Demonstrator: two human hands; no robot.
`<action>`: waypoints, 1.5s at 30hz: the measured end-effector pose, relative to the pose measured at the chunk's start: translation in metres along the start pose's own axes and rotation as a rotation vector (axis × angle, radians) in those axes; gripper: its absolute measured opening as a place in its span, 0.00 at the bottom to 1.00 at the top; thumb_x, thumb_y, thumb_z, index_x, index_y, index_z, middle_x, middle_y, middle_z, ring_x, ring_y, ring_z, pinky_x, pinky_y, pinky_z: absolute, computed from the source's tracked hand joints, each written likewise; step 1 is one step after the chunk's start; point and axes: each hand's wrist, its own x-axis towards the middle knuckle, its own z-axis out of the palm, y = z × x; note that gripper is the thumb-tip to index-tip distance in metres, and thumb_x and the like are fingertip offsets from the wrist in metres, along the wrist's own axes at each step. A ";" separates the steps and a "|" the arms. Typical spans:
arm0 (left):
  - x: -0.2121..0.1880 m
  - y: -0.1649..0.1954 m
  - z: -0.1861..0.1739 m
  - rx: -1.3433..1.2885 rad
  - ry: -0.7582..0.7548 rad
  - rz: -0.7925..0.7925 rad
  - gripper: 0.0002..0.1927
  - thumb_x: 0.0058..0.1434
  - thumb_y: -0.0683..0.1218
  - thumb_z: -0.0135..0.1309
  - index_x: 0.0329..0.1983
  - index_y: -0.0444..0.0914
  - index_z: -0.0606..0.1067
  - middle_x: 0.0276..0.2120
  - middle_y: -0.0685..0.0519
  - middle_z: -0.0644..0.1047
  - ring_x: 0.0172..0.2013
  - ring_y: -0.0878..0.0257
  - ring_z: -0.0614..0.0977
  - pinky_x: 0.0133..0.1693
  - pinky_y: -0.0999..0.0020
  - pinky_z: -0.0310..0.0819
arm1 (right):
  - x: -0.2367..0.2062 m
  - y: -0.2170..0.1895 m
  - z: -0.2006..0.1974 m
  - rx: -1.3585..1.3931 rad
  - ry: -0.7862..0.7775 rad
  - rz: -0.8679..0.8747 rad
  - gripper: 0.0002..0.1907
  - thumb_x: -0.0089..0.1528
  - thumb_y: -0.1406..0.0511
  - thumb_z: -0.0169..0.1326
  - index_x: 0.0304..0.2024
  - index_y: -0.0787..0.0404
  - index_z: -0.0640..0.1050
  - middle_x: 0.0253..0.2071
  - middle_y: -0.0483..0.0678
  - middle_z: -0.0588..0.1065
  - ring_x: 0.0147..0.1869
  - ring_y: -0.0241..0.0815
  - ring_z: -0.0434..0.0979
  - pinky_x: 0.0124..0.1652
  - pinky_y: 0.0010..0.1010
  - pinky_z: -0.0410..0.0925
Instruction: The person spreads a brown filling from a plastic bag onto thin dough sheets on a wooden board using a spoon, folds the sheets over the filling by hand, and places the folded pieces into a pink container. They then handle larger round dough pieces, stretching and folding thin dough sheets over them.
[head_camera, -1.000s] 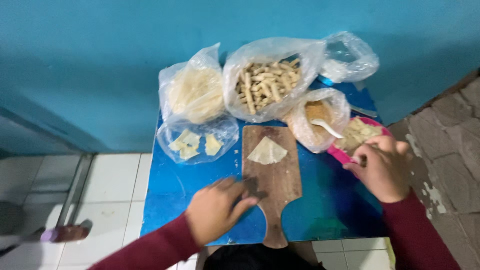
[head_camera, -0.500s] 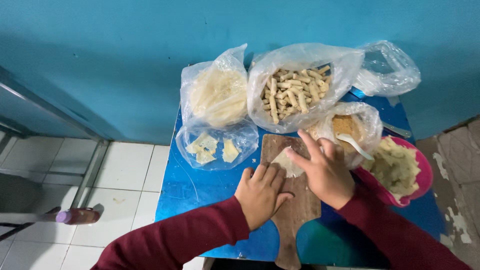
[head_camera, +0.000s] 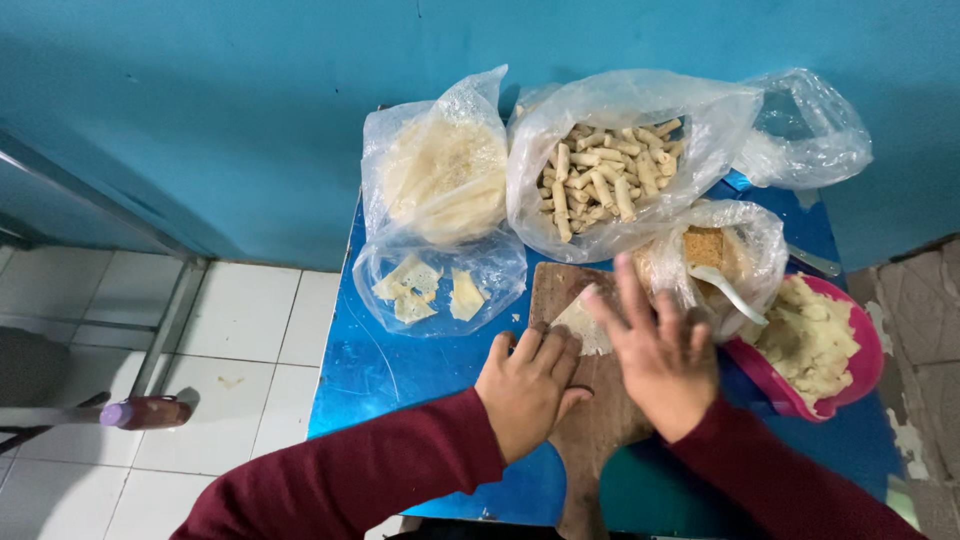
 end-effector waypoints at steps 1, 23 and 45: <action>0.000 0.000 0.000 -0.001 -0.014 -0.004 0.31 0.65 0.62 0.50 0.61 0.36 0.73 0.56 0.47 0.73 0.58 0.51 0.70 0.50 0.52 0.66 | 0.000 -0.002 0.001 -0.014 -0.004 -0.068 0.39 0.60 0.70 0.46 0.72 0.35 0.66 0.79 0.46 0.49 0.61 0.50 0.66 0.51 0.47 0.64; 0.000 0.003 -0.003 -0.014 -0.012 0.023 0.29 0.64 0.60 0.50 0.59 0.35 0.73 0.53 0.48 0.74 0.53 0.51 0.72 0.47 0.53 0.66 | -0.134 0.040 0.034 0.496 0.201 0.668 0.31 0.56 0.64 0.62 0.64 0.49 0.78 0.82 0.66 0.45 0.79 0.72 0.39 0.71 0.64 0.42; -0.005 -0.003 -0.008 -0.033 0.070 0.014 0.23 0.63 0.53 0.55 0.57 0.36 0.75 0.58 0.46 0.75 0.57 0.53 0.74 0.51 0.55 0.68 | -0.025 -0.006 -0.026 0.678 0.134 0.080 0.36 0.51 0.75 0.50 0.60 0.42 0.76 0.78 0.54 0.49 0.75 0.63 0.47 0.67 0.60 0.46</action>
